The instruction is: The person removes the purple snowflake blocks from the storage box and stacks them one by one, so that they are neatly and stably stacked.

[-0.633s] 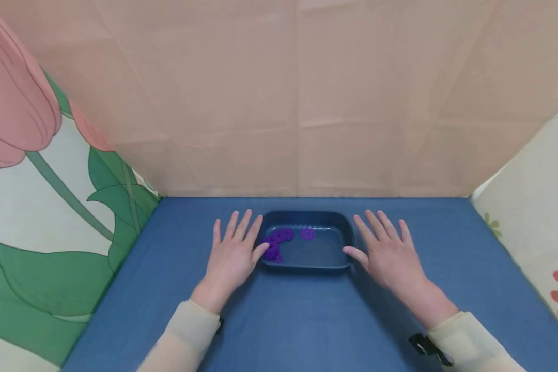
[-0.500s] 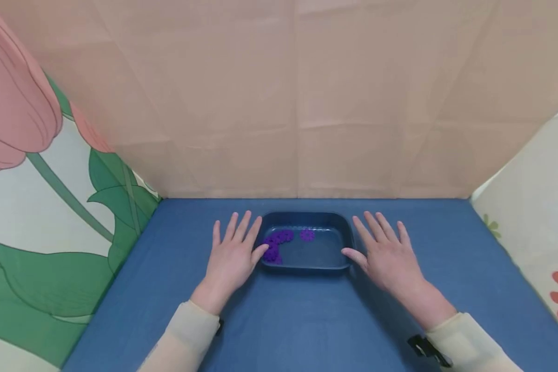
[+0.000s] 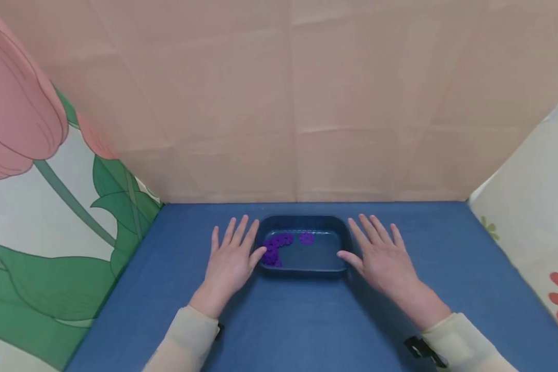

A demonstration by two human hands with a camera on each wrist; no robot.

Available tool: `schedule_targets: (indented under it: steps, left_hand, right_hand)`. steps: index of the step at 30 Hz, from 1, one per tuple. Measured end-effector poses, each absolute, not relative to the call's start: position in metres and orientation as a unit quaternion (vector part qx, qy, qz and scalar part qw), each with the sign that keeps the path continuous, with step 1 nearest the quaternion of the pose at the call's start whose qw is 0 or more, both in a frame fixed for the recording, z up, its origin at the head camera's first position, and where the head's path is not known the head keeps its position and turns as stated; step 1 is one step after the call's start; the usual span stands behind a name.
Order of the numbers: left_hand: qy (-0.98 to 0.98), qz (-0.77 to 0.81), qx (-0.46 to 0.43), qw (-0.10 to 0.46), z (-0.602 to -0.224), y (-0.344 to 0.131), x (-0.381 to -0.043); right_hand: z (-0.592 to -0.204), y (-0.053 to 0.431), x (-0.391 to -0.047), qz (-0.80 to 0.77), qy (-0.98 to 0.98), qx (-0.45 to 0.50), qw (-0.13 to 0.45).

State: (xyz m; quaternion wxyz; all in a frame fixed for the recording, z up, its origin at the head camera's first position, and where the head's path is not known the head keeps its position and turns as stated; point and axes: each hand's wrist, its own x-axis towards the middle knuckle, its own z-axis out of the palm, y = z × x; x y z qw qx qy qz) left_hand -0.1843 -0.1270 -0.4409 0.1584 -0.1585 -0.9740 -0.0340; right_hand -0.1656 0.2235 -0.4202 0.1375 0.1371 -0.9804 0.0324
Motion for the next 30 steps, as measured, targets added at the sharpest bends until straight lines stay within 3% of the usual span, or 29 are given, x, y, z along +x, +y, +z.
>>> schedule_targets:
  steps: [30]
  left_hand:
    - [-0.951, -0.269, -0.128, 0.078, -0.468, -0.113, -0.198]
  right_hand:
    - [-0.453, 0.182, -0.194, 0.117, -0.964, 0.192, 0.145]
